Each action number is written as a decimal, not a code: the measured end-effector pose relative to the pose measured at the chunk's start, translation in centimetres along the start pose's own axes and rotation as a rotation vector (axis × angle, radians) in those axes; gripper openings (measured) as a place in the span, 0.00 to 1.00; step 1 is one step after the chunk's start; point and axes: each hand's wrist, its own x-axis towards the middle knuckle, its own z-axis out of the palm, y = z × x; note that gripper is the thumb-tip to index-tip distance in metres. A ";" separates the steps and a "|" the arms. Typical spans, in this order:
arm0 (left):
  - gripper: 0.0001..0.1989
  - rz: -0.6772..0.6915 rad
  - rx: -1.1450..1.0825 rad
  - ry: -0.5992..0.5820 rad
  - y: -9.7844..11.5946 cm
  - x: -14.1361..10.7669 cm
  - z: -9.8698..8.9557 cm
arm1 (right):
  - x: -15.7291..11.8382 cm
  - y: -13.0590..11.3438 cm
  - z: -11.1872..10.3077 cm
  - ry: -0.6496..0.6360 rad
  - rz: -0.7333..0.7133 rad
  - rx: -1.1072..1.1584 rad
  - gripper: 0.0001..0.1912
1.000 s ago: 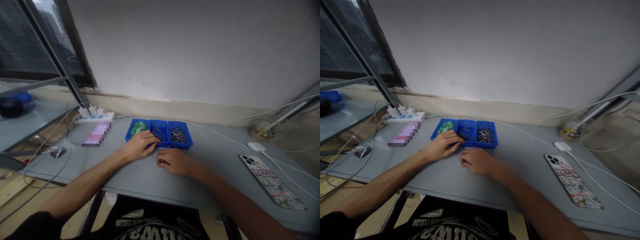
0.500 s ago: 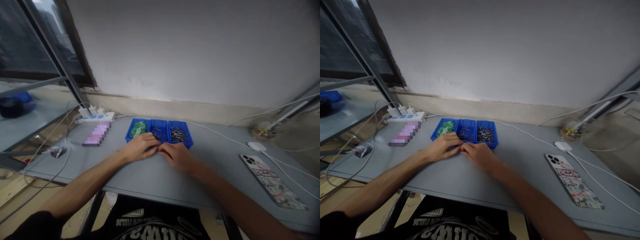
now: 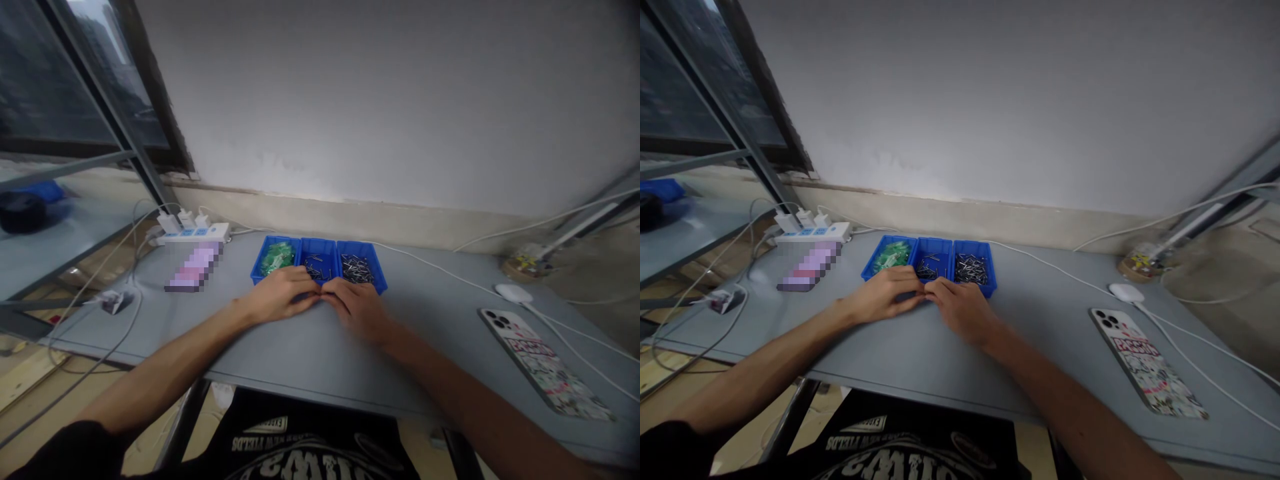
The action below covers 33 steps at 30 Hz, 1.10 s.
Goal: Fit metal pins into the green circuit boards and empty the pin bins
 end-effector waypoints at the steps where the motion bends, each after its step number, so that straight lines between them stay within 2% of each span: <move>1: 0.11 0.003 0.003 -0.002 0.0 0.0 0.0 | 0.0 0.0 0.0 -0.004 -0.004 0.002 0.14; 13: 0.11 -0.024 0.011 0.038 -0.3 -0.3 0.3 | -0.4 0.4 0.6 -0.012 0.057 0.022 0.11; 33: 0.11 -0.012 0.016 0.029 -0.2 -0.2 0.2 | -0.2 0.0 0.2 0.019 0.028 0.054 0.10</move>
